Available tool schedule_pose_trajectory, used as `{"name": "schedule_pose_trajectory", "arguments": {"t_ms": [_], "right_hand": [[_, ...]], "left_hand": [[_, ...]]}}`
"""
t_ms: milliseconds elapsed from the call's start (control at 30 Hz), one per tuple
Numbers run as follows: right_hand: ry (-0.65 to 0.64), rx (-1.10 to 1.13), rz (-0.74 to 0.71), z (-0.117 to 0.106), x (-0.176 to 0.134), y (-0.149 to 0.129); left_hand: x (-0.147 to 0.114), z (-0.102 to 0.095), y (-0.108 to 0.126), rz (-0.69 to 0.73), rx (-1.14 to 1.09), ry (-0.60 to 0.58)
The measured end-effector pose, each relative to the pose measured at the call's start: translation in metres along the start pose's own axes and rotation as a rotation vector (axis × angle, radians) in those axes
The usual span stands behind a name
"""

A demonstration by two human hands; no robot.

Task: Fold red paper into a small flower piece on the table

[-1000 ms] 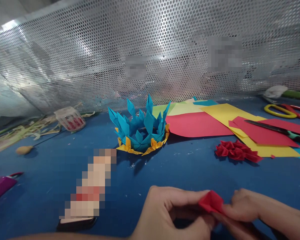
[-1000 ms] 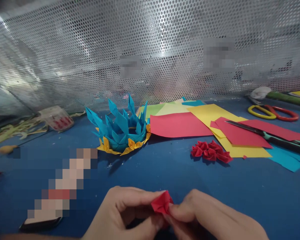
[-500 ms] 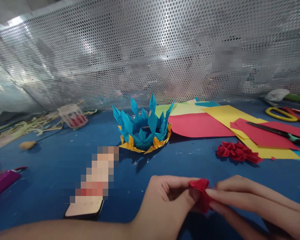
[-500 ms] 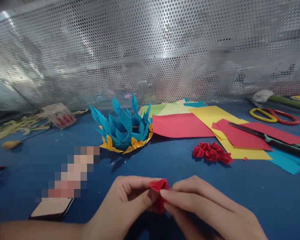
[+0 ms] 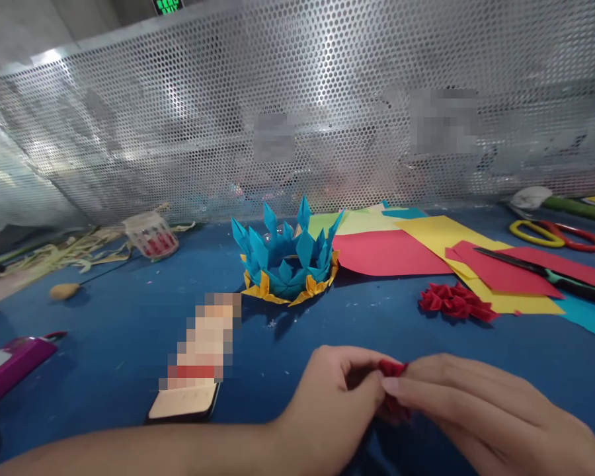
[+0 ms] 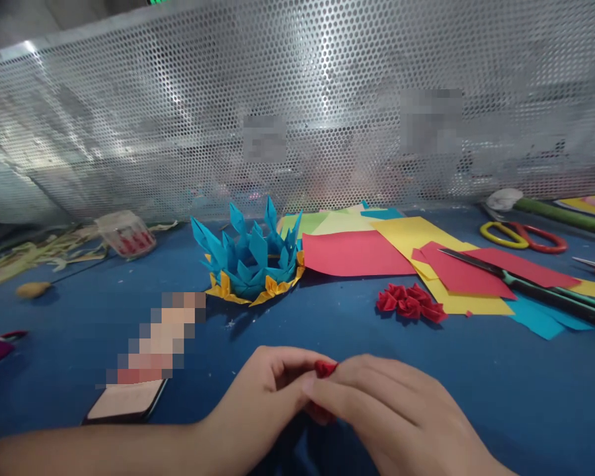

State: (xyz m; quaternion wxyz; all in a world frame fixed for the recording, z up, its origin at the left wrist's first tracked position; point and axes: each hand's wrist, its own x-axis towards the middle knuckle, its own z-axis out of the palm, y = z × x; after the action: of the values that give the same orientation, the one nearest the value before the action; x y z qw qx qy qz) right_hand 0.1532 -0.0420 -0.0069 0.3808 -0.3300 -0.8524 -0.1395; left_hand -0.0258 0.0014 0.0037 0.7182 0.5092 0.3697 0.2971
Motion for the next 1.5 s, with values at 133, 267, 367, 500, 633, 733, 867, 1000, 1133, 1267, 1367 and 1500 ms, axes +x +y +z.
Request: {"name": "schedule_pose_trajectory", "arguments": {"t_ms": [133,267,367,500,633,733,867,1000,1133,1267,1367,1500], "right_hand": [[-0.119,0.219,0.008,-0.005,0.024,0.005],[-0.166,0.37,0.127,-0.008,0.032,0.005],[-0.073,0.428,0.24,-0.004,0.024,0.006],[0.019,0.37,0.334,0.003,0.015,0.008],[0.031,0.332,0.318,0.006,0.017,0.01],[0.01,0.294,0.272,0.004,0.018,0.009],[-0.044,0.225,0.115,-0.001,0.015,0.006],[-0.116,0.195,-0.083,-0.009,0.016,0.009],[-0.148,0.267,-0.088,-0.012,0.019,0.016],[-0.107,0.279,0.058,-0.006,0.018,0.018],[-0.018,0.261,0.242,-0.001,0.015,0.015],[0.07,0.299,0.422,0.003,0.013,0.009]], "left_hand": [[0.003,-0.005,-0.002,0.012,-0.001,-0.057],[0.003,-0.008,0.0,0.026,-0.036,-0.069],[0.002,-0.009,0.002,0.037,-0.062,-0.113],[0.003,-0.008,0.003,0.074,-0.033,-0.133],[0.003,-0.008,0.002,0.107,0.001,-0.112],[0.001,-0.009,0.001,0.109,0.034,-0.096],[-0.001,-0.01,0.002,0.108,0.149,-0.068],[-0.001,-0.011,0.003,0.105,0.294,-0.129],[0.001,-0.013,0.002,0.081,0.247,-0.157],[0.004,-0.014,-0.002,0.057,0.12,-0.079],[0.006,-0.014,-0.004,0.073,0.069,-0.062],[0.005,-0.013,-0.001,0.103,0.045,-0.117]]}}
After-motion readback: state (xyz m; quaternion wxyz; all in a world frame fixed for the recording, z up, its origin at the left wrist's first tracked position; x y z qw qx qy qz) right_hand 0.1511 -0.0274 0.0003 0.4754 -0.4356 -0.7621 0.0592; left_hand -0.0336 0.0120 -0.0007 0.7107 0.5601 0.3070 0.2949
